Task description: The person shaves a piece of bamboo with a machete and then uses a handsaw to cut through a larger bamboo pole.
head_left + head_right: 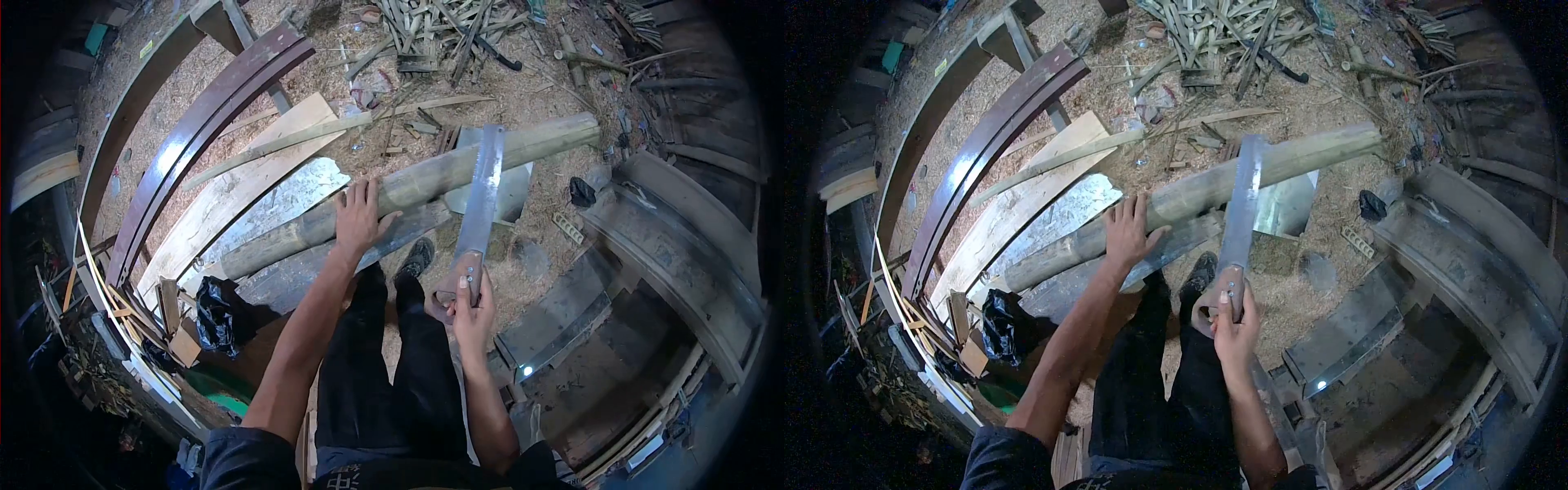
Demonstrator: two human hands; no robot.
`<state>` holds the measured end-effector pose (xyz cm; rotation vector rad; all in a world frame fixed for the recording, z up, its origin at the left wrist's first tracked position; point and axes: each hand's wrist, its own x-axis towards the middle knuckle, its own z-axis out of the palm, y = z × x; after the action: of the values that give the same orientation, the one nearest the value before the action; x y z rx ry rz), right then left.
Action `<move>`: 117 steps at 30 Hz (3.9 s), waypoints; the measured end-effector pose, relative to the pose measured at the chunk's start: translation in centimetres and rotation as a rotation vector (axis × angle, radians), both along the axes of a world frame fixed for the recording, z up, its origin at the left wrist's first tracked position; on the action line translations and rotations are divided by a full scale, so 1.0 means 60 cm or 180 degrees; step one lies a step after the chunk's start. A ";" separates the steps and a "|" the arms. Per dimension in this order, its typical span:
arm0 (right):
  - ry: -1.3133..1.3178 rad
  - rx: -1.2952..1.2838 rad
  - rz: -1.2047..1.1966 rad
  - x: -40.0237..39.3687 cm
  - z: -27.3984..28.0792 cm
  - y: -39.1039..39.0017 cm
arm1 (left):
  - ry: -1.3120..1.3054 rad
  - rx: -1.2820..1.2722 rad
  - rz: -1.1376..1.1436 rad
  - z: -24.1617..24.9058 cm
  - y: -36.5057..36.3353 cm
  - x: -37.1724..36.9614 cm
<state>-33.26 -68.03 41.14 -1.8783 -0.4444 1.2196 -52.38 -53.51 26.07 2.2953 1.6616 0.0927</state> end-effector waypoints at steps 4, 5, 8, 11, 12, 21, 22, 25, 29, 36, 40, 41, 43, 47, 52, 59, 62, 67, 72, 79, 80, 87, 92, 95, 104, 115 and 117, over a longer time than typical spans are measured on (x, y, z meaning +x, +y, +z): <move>0.0020 0.0038 0.0215 0.017 -0.012 0.000 | 0.0028 -0.0300 0.0152 -0.004 0.015 0.020; -0.0056 -0.0094 0.0418 0.027 -0.013 0.000 | 0.0035 -0.0296 0.0168 -0.004 0.019 0.023; -0.0610 0.0288 0.0815 0.046 -0.061 -0.018 | 0.0023 -0.0561 0.0315 -0.006 0.023 0.030; -0.0781 0.0311 0.0949 0.061 -0.072 -0.014 | 0.0117 -0.0217 0.0535 -0.019 0.028 0.050; -0.0780 0.0306 0.0969 0.064 -0.069 -0.007 | 0.0069 -0.0404 0.1032 -0.024 0.037 0.064; -0.1275 0.0501 0.1894 0.087 -0.092 0.062 | 0.0174 -0.0076 0.1564 -0.033 0.047 0.083; -0.1735 0.0662 0.2042 0.082 -0.091 0.061 | 0.0214 -0.0127 0.1565 -0.034 0.045 0.085; -0.1921 0.0683 0.2098 0.067 -0.078 0.047 | 0.0359 -0.0320 0.1556 -0.034 0.050 0.084; -0.1585 0.0626 0.2021 0.072 -0.068 0.032 | 0.0331 -0.0563 0.1364 -0.039 0.062 0.075; -0.1450 0.0551 0.1989 0.070 -0.047 0.044 | 0.0106 -0.0124 0.1328 -0.049 0.051 0.073; -0.1540 0.0488 0.2003 0.074 -0.036 0.031 | 0.0165 0.0051 0.1293 -0.058 0.051 0.073; -0.1534 0.0501 0.2022 0.071 -0.039 0.038 | 0.0168 0.0045 0.1300 -0.061 0.051 0.073; -0.1518 0.0496 0.2038 0.059 -0.055 0.066 | 0.0146 0.0079 0.1302 -0.060 0.051 0.073; -0.1511 0.0360 0.2053 0.038 -0.102 0.138 | 0.0106 -0.0124 0.1360 -0.046 0.050 0.072; -0.1135 -0.0049 0.1876 0.053 -0.059 0.027 | 0.0130 -0.0147 0.1372 -0.043 0.057 0.074; -0.1183 0.0128 0.2073 0.034 -0.090 0.134 | 0.0262 -0.0069 0.1354 -0.048 0.053 0.073; -0.1445 0.0200 0.2140 0.035 -0.112 0.142 | 0.0119 -0.0282 0.1382 -0.038 0.064 0.074; -0.1276 0.0293 0.1975 0.058 -0.068 0.014 | 0.0174 -0.0228 0.1320 -0.042 0.058 0.071; -0.1376 0.0180 0.2101 0.036 -0.102 0.121 | 0.0055 -0.0174 0.1369 -0.041 0.058 0.072; -0.1157 0.0070 0.1914 0.059 -0.077 0.015 | 0.0075 -0.0207 0.1368 -0.041 0.056 0.071; -0.1300 0.0173 0.1951 0.064 -0.076 0.001 | 0.0075 -0.0202 0.1389 -0.043 0.060 0.069; -0.1462 0.0400 0.2214 0.037 -0.122 0.159 | 0.0000 -0.0085 0.1402 -0.041 0.050 0.074; -0.1382 0.0416 0.2103 0.066 -0.078 0.022 | -0.0006 -0.0087 0.1413 -0.045 0.056 0.071; -0.1509 0.0358 0.2027 0.064 -0.076 0.007 | 0.0015 -0.0128 0.1401 -0.047 0.055 0.071; -0.1139 0.0196 0.1931 0.051 -0.082 0.062 | -0.0046 -0.0171 0.1396 -0.039 0.056 0.070; -0.1398 0.0247 0.1978 0.028 -0.107 0.131 | 0.0001 -0.0362 0.1432 -0.035 0.065 0.071; -0.1340 0.0077 0.1958 0.040 -0.068 0.054 | -0.0001 -0.0421 0.1415 -0.037 0.062 0.072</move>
<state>-30.86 -64.81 37.08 -2.0488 -1.3342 1.1693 -48.08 -49.78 23.88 1.7979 2.0811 0.0763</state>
